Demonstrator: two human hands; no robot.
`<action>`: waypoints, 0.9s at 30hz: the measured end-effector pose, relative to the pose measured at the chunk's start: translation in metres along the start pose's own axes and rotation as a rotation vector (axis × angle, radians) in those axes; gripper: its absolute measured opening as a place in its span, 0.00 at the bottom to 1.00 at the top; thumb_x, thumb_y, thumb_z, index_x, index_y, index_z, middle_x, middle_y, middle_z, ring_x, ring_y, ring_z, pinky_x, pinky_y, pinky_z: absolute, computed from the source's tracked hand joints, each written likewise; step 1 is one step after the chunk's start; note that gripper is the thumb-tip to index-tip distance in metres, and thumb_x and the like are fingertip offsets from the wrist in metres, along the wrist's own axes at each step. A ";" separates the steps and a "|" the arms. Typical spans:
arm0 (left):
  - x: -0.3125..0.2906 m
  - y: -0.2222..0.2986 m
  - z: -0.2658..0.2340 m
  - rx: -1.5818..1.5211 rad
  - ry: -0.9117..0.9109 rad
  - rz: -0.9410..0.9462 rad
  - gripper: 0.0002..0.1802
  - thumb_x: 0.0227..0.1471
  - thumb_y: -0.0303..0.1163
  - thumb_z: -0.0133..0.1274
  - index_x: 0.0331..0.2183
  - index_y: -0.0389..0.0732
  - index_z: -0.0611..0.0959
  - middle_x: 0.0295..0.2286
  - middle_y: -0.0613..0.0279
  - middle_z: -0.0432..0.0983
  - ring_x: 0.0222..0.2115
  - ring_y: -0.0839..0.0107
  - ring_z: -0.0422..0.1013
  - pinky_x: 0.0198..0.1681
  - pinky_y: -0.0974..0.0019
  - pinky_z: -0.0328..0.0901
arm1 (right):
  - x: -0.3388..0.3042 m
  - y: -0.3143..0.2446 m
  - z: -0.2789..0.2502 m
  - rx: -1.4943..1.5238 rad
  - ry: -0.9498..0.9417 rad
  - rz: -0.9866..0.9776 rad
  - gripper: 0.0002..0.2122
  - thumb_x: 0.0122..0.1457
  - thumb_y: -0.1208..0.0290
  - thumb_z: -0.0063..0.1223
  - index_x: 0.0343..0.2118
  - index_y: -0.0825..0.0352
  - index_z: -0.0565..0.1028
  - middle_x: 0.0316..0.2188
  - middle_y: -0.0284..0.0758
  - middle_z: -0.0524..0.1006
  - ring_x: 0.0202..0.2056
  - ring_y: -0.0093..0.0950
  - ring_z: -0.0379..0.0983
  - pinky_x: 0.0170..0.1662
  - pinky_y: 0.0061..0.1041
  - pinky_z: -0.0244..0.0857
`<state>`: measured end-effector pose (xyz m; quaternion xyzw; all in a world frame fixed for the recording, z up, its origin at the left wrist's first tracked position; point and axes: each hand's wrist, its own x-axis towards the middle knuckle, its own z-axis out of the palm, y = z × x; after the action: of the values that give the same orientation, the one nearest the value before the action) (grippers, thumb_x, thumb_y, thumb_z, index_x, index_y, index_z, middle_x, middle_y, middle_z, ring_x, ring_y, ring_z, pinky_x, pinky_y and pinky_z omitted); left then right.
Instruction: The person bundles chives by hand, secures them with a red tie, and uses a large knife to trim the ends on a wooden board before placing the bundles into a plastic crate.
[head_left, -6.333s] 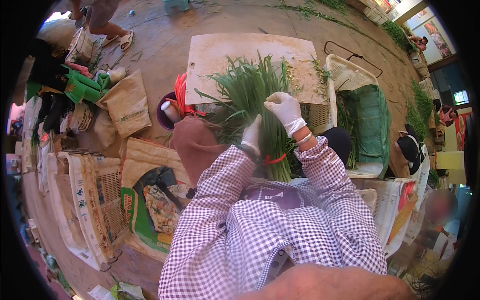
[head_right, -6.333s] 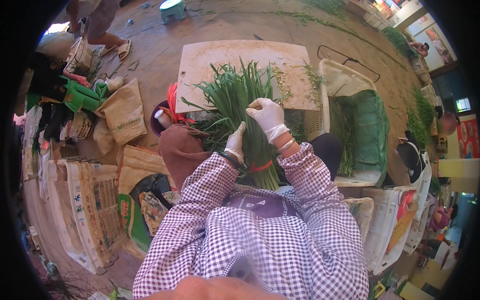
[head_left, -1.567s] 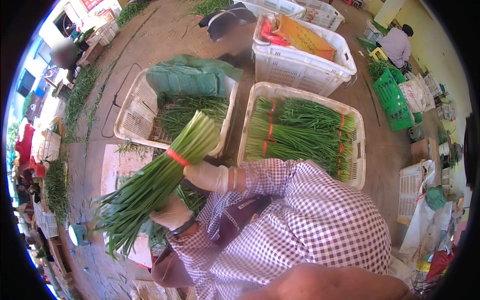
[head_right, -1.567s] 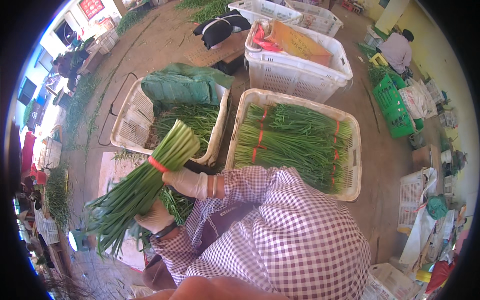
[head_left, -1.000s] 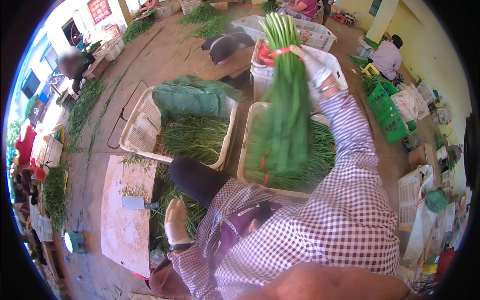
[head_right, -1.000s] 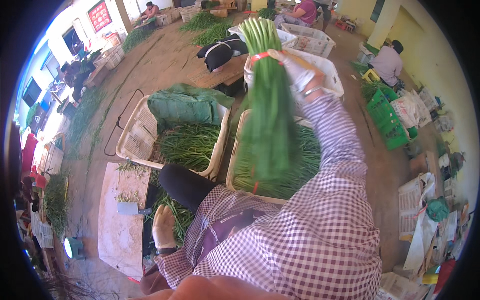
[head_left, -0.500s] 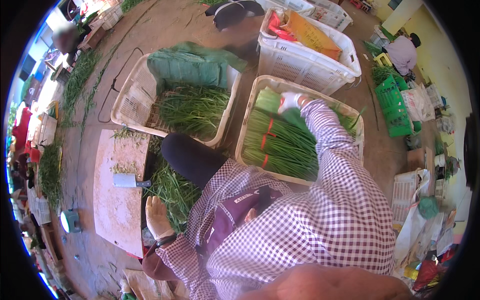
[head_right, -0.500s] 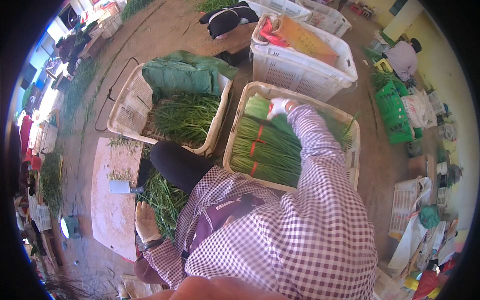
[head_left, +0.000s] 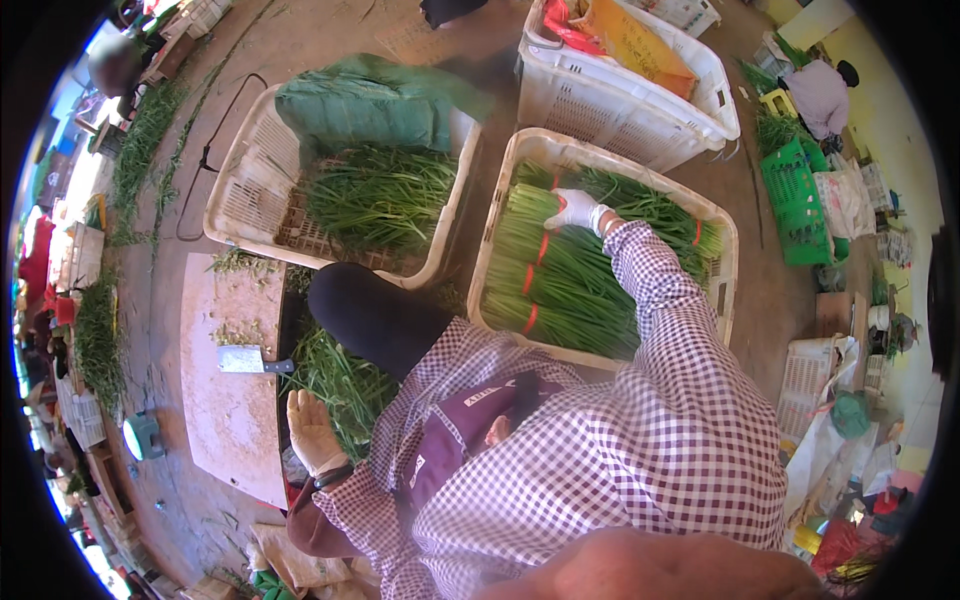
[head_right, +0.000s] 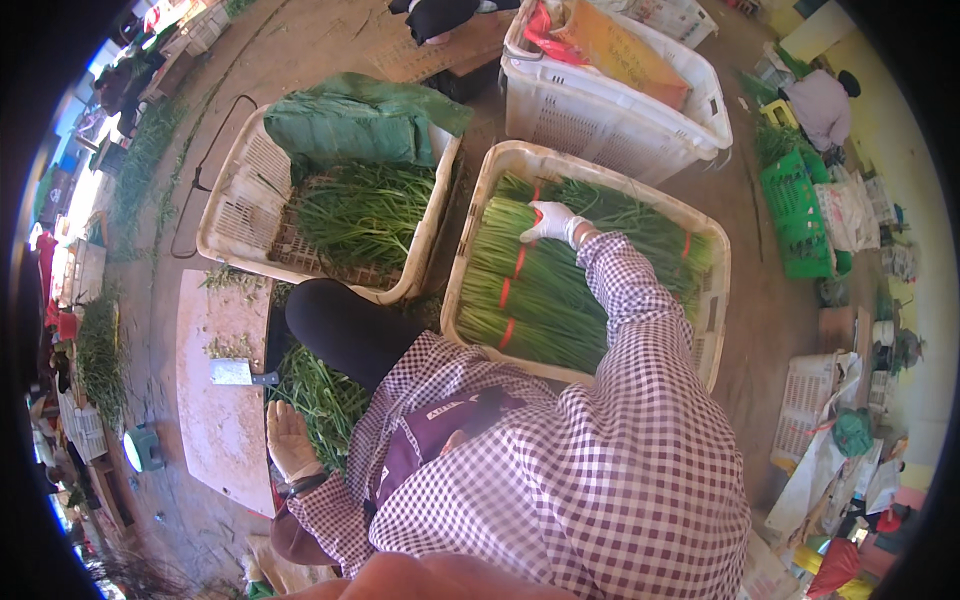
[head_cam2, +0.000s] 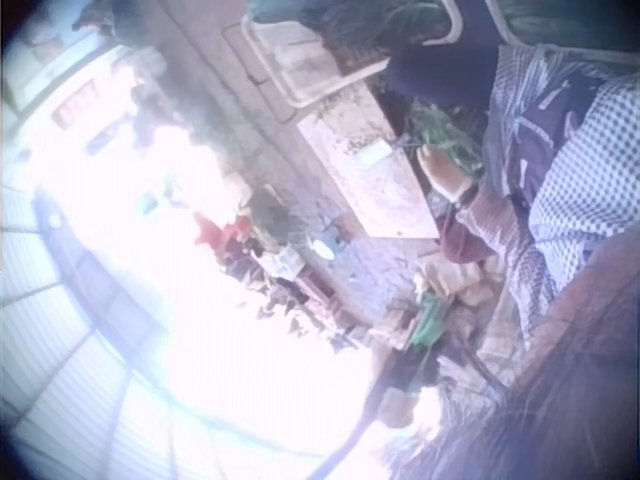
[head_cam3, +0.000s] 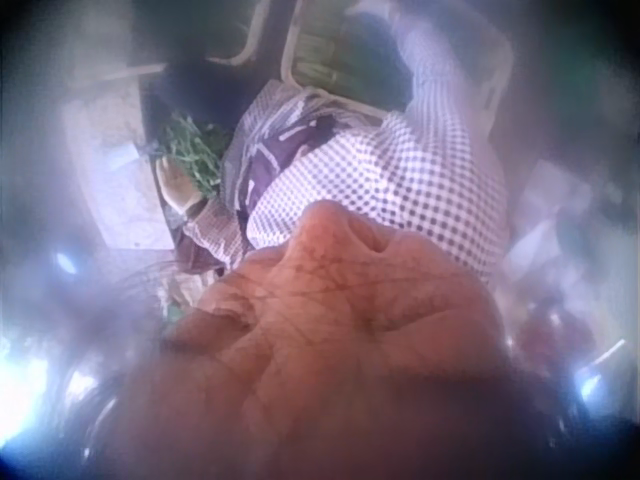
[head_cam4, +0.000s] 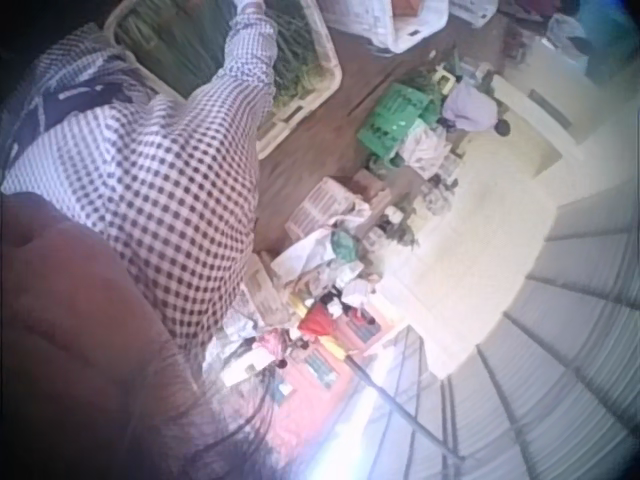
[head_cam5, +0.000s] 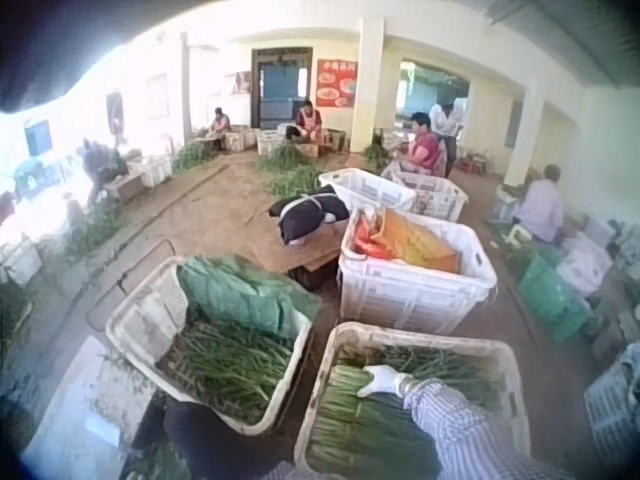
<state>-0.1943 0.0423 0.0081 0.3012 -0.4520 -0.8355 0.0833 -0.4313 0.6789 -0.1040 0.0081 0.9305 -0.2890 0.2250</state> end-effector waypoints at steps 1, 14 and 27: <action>0.000 -0.001 0.003 -0.004 -0.012 -0.001 0.27 0.62 0.43 0.45 0.58 0.40 0.68 0.53 0.54 0.68 0.53 0.65 0.65 0.58 0.59 0.57 | 0.001 0.006 0.004 0.047 -0.008 -0.016 0.49 0.35 0.46 0.70 0.58 0.72 0.64 0.54 0.48 0.70 0.57 0.41 0.66 0.59 0.31 0.58; 0.010 0.009 0.038 0.034 -0.113 -0.020 0.27 0.63 0.42 0.43 0.58 0.39 0.67 0.54 0.51 0.66 0.54 0.64 0.64 0.59 0.58 0.58 | -0.084 -0.050 0.001 -0.659 0.384 0.045 0.44 0.54 0.35 0.43 0.66 0.62 0.51 0.66 0.43 0.53 0.66 0.42 0.46 0.66 0.44 0.41; 0.004 0.010 0.089 0.043 -0.091 -0.006 0.27 0.63 0.41 0.44 0.59 0.38 0.66 0.55 0.53 0.64 0.53 0.65 0.63 0.58 0.59 0.59 | -0.090 -0.011 0.049 -0.577 0.393 0.210 0.42 0.58 0.38 0.41 0.68 0.57 0.42 0.67 0.43 0.48 0.67 0.46 0.42 0.65 0.48 0.38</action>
<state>-0.2505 0.0976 0.0510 0.2660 -0.4720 -0.8388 0.0537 -0.3314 0.6537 -0.0961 0.0951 0.9933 0.0170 0.0636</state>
